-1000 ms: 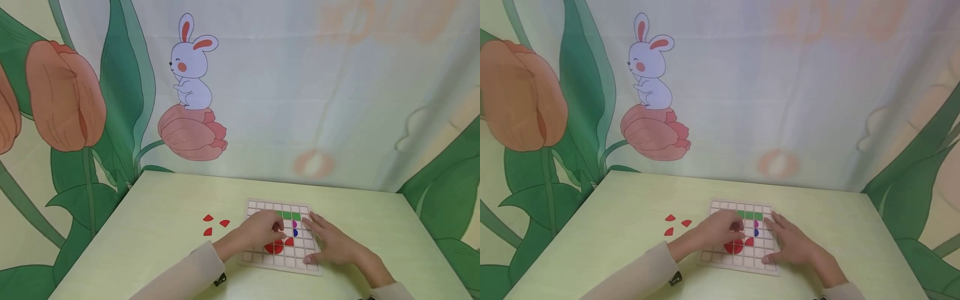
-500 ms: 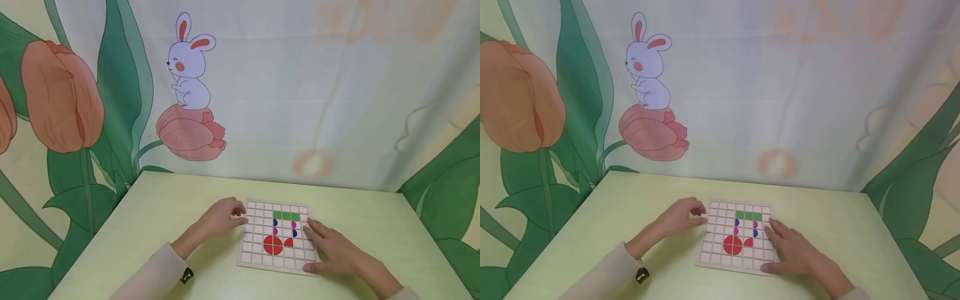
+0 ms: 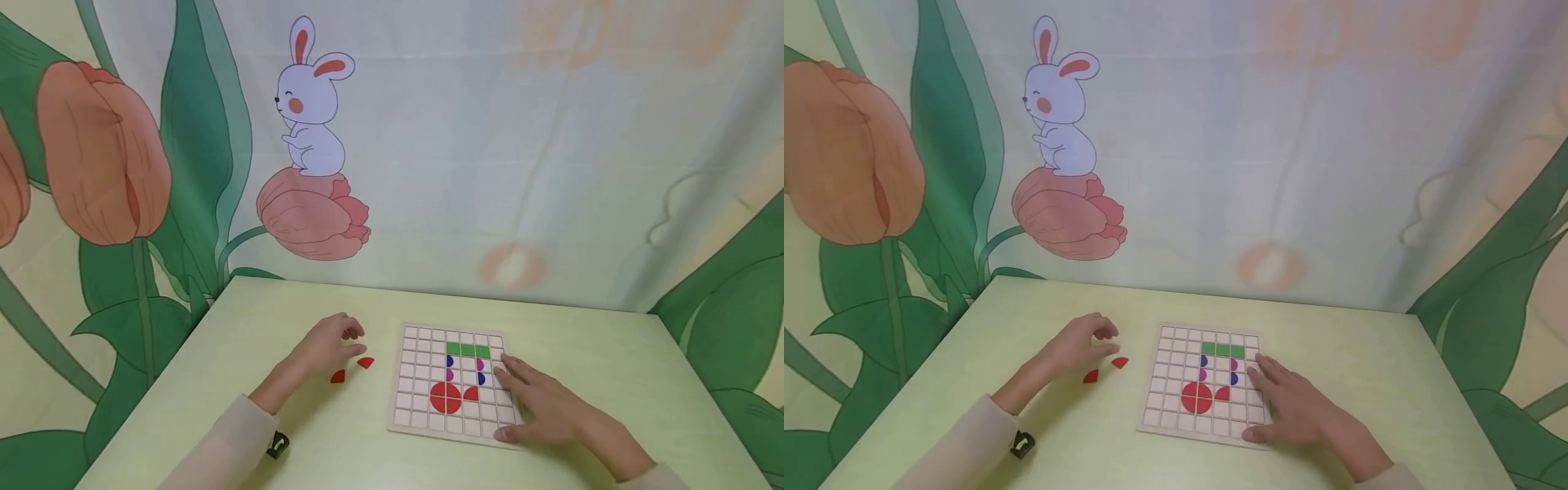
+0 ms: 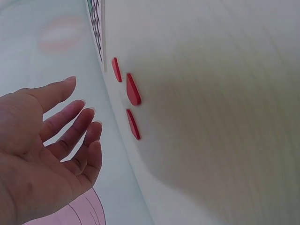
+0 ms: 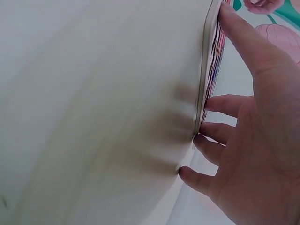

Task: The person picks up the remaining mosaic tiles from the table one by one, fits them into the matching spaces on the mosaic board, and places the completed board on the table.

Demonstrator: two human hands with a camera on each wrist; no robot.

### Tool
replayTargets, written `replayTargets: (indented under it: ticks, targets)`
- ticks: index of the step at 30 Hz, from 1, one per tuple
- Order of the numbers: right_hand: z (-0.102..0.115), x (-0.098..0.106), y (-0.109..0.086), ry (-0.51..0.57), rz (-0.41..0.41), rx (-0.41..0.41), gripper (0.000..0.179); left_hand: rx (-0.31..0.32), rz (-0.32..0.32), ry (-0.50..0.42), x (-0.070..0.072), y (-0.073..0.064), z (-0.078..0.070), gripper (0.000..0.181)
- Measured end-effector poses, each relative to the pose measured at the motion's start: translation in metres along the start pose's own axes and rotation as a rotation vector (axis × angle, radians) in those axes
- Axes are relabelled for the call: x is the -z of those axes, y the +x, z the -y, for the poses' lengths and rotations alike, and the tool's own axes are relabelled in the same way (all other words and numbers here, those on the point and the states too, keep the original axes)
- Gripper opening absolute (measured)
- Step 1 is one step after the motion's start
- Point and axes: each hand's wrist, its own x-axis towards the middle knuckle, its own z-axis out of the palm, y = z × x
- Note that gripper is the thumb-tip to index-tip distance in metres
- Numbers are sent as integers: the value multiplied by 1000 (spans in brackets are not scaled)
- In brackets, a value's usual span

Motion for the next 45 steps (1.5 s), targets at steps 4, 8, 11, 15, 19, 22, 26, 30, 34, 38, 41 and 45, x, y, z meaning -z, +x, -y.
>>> replayTargets:
  ticks: [4, 8, 11, 15, 19, 22, 26, 30, 34, 38, 41, 45]
  targets:
    - [-1, -1, 0, 20, -6, 5, 117, 27, 3, 5, 4, 1, 11, 28]
    - [-2, -1, 1, 38, -7, 2, 118, 56, 7, 14, 9, -1, 21, 24]
    - [-1, -1, 2, 54, -7, 0, 118, 61, 16, 33, 10, -3, 30, 22]
    - [-1, -1, 2, 69, -15, 5, 118, 35, 25, 41, 9, -7, 39, 21]
    - [-1, 0, 2, 79, -21, 10, 119, -7, 31, 44, 6, -8, 44, 20]
    - [0, 0, 2, 87, -21, 12, 119, -16, 33, 48, 3, -9, 45, 18]
    - [2, 1, 3, 94, -21, 10, 117, 2, 26, 51, 1, -8, 45, 15]
    - [3, 2, 3, 97, -16, 2, 117, 3, 25, 58, 0, -9, 45, 10]
    - [3, 0, 2, 105, -11, -6, 117, 2, 30, 56, 0, -9, 44, 10]
    - [1, 0, 2, 108, -15, -3, 118, -3, 28, 52, 1, -10, 43, 13]
    - [1, 0, 2, 112, -17, -2, 118, -1, 29, 54, 2, -10, 42, 14]
    - [1, 0, 2, 133, -13, -9, 117, 20, 42, 59, 2, -9, 41, 12]
